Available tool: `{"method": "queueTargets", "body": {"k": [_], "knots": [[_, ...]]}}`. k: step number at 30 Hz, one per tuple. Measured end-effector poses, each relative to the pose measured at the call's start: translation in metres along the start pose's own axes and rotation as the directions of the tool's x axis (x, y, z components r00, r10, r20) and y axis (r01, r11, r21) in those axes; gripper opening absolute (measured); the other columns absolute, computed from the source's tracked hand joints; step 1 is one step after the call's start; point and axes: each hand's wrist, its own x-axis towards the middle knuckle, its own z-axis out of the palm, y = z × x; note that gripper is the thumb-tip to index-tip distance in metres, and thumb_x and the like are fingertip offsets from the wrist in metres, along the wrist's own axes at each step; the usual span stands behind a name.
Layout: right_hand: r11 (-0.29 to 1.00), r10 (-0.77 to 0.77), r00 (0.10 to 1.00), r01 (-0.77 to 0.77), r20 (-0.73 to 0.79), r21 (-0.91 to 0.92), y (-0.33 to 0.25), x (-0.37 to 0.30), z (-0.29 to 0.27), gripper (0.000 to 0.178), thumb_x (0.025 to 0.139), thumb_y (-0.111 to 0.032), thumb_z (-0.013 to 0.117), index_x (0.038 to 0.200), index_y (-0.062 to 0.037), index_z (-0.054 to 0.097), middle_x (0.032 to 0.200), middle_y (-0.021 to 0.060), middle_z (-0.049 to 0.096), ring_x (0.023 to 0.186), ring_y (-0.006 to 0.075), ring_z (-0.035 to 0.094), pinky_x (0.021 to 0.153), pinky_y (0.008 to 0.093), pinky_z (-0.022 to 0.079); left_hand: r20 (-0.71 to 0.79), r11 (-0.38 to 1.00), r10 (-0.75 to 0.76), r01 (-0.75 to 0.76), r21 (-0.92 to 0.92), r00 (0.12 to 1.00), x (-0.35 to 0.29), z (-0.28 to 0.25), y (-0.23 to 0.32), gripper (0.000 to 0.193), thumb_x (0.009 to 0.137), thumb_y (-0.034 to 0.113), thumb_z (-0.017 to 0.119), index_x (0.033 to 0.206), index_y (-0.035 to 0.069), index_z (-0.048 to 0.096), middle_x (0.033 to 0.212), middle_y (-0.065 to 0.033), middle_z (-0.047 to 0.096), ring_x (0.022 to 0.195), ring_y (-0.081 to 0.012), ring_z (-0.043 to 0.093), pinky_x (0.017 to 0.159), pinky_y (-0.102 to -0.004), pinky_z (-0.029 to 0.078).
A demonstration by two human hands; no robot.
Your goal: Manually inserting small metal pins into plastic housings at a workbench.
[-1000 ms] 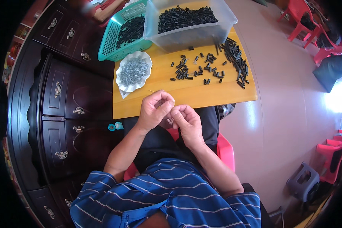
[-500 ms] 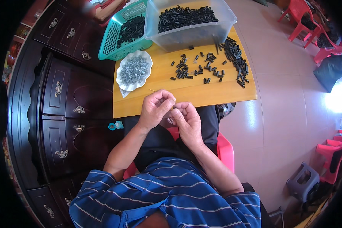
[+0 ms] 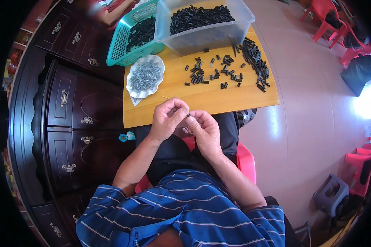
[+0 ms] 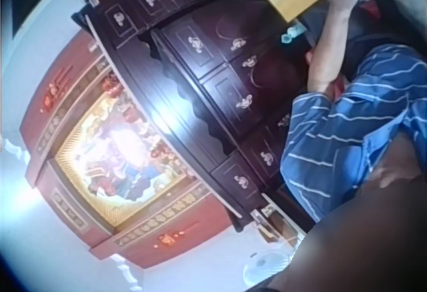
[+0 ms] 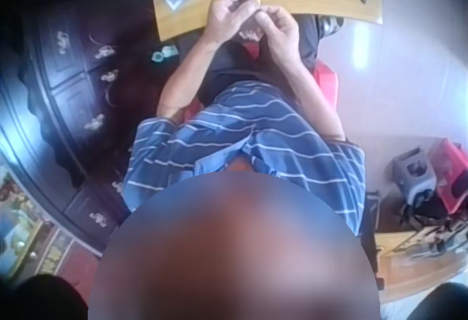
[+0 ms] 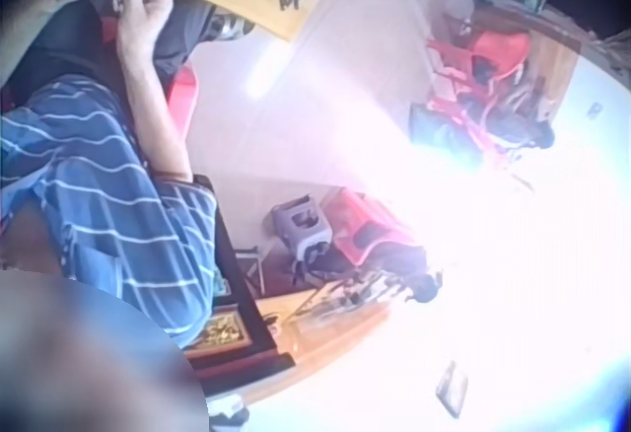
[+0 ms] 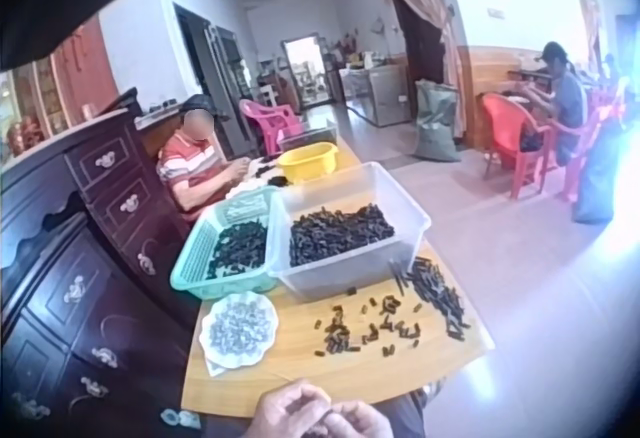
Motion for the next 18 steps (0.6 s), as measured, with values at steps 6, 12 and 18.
{"method": "queueTargets", "body": {"k": [6, 12, 18], "knots": [[0.999, 0.028, 0.999, -0.029, -0.025, -0.036, -0.001, 0.002, -0.001, 0.016, 0.099, -0.01, 0.066, 0.113, -0.0018, 0.065, 0.091, -0.0005, 0.067, 0.074, 0.0045, 0.057, 0.069, 0.0198, 0.048, 0.004, 1.0, 0.015, -0.015, -0.009, 1.0, -0.001, 0.002, 0.0, 0.01, 0.1, 0.01, 0.063, 0.097, 0.001, 0.061, 0.079, -0.0027, 0.066, 0.061, -0.0073, 0.064, 0.053, -0.0199, 0.051], [0.999, 0.036, 0.999, -0.036, -0.036, 0.0, 0.001, 0.002, -0.002, 0.016, 0.099, -0.011, 0.066, 0.112, -0.0029, 0.065, 0.092, -0.0012, 0.067, 0.074, 0.0041, 0.057, 0.07, 0.0195, 0.049, 0.105, 0.828, 0.349, -0.359, 0.43, 0.931, 0.008, -0.006, 0.006, 0.009, 0.094, 0.008, 0.067, 0.091, 0.0, 0.065, 0.078, -0.0081, 0.067, 0.069, -0.0161, 0.066, 0.061, -0.0277, 0.051], [1.0, 0.031, 0.999, -0.031, -0.007, 0.003, 0.001, 0.001, -0.003, 0.014, 0.1, -0.012, 0.065, 0.112, -0.0038, 0.063, 0.095, -0.0001, 0.068, 0.074, 0.0047, 0.057, 0.072, 0.0197, 0.05, -0.036, 0.752, 0.368, -0.274, 0.6, 0.929, 0.04, -0.018, 0.016, 0.005, 0.09, 0.005, 0.067, 0.09, 0.0, 0.068, 0.077, -0.0097, 0.065, 0.068, -0.0211, 0.066, 0.063, -0.03, 0.051]]}}
